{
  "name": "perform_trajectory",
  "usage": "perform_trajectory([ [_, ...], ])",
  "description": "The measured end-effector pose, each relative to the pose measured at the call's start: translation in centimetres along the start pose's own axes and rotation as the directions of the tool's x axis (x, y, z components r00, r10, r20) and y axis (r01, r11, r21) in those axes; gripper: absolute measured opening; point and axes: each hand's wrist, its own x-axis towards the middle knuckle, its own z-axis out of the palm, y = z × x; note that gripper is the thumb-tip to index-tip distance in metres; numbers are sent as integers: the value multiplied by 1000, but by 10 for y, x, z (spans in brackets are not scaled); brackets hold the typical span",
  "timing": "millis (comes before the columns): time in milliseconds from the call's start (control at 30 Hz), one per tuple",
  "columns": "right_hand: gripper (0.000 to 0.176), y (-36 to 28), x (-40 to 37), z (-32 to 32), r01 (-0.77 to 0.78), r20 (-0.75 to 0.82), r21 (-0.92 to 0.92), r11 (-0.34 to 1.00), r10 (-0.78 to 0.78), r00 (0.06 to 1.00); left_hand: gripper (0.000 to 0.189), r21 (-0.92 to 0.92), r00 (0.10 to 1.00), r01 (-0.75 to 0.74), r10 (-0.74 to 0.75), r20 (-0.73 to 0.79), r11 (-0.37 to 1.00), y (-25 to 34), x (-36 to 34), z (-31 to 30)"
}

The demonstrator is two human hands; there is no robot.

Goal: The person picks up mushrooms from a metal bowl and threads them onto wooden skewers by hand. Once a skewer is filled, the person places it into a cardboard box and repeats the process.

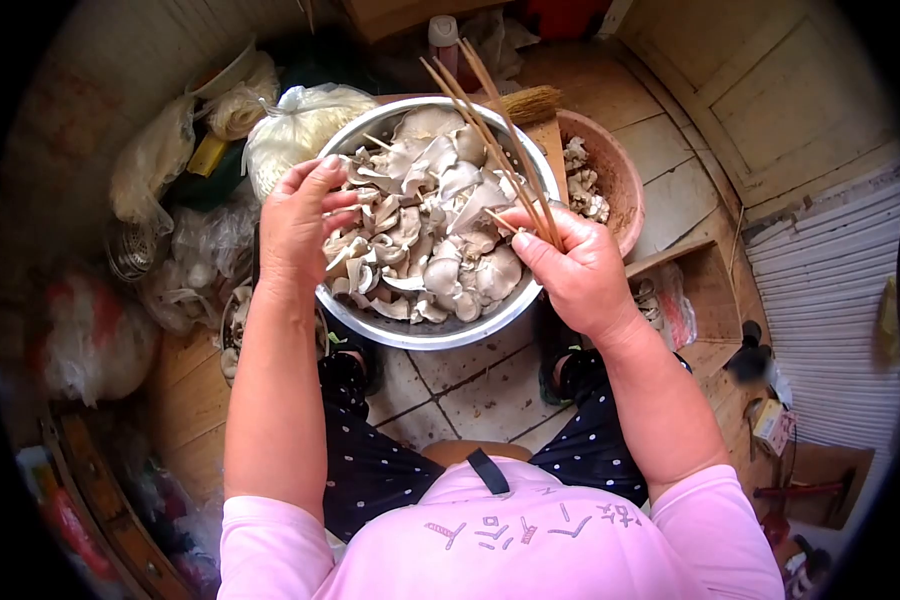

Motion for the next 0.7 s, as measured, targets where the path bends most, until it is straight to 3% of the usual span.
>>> perform_trajectory([
  [67,25,-3,0,-2,-28,1,9,1000,28,1000,26,167,996,-37,51,-80,985,-3,10,-11],
  [100,25,-4,0,-2,-32,3,-5,999,32,999,26,168,995,-37,51,-80,985,-7,15,-16],
  [167,25,-4,0,-1,-36,5,-19,999,36,999,23,417,996,-72,88,-20,906,-17,24,-25],
  [200,25,-5,0,0,-29,11,-24,999,29,1000,23,417,996,-70,87,-20,906,-25,30,-28],
  [267,25,-4,0,4,-22,17,-30,999,23,1000,24,747,989,-126,143,42,653,-32,37,-28],
  [333,25,-1,1,6,75,-8,-41,996,-76,997,27,798,990,-113,137,38,592,-38,39,-28],
  [433,25,-3,1,5,21,14,-37,999,-20,1000,27,957,986,-93,156,52,275,-45,37,-23],
  [467,25,-3,0,5,21,12,-38,999,-20,1000,27,957,986,-95,156,53,276,-47,37,-23],
  [533,25,-4,0,6,39,27,-53,998,-38,999,26,985,970,-97,233,62,141,-53,38,-19],
  [600,25,-4,0,5,26,29,-64,998,-24,999,24,987,968,-86,245,50,136,-51,39,-18],
  [700,24,-6,-1,5,15,31,-81,997,-12,999,25,935,971,-137,230,62,328,-35,41,-24],
])
